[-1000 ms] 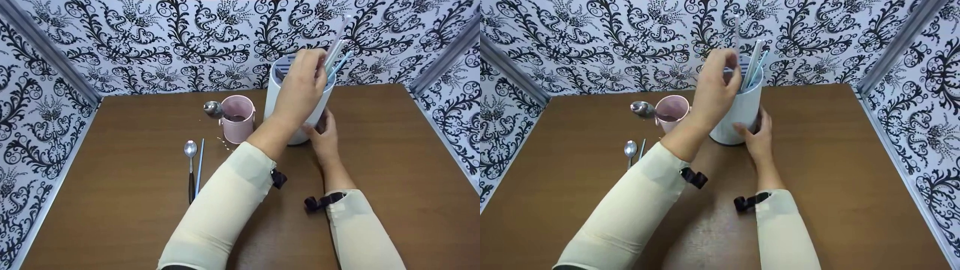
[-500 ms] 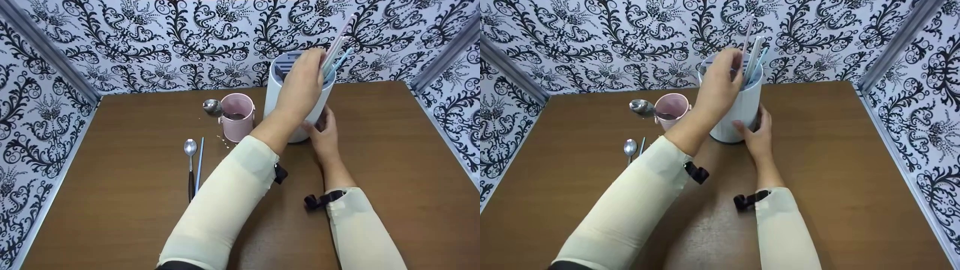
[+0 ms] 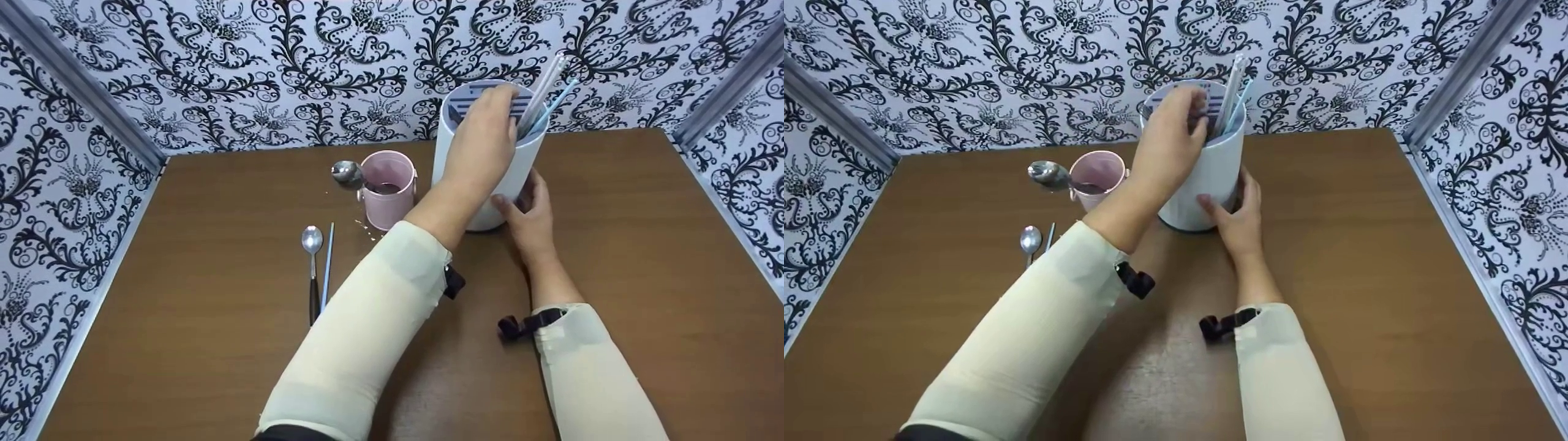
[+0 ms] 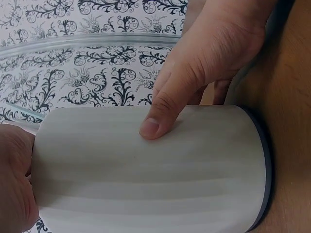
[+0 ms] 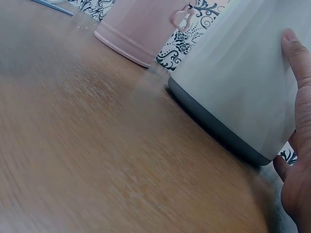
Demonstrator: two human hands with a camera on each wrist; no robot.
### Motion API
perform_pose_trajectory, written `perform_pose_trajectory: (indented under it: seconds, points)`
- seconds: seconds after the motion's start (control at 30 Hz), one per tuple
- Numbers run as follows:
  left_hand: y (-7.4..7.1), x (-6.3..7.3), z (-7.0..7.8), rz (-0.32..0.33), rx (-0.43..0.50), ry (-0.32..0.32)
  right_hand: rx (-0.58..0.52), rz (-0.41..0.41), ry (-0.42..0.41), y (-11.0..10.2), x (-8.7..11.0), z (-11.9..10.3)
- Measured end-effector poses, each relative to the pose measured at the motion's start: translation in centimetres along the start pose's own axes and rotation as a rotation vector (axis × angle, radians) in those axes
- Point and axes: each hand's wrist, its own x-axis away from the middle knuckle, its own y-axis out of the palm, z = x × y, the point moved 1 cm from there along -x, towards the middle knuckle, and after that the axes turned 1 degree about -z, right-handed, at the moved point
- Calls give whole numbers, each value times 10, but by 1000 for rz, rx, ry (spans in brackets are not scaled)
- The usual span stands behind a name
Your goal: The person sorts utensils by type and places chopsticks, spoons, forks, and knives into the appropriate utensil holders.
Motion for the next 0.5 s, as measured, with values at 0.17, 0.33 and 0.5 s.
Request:
perform_pose_trajectory:
  seconds: [0.17,0.33,0.5]
  points:
    - [-1,1,0,-10,4,-1,-22,-2,-1,1,0,0]
    - [-1,7,-2,21,15,18,-12,-1,6,1,0,0]
    - [1,16,-4,91,60,53,-9,10,0,1,0,-1]
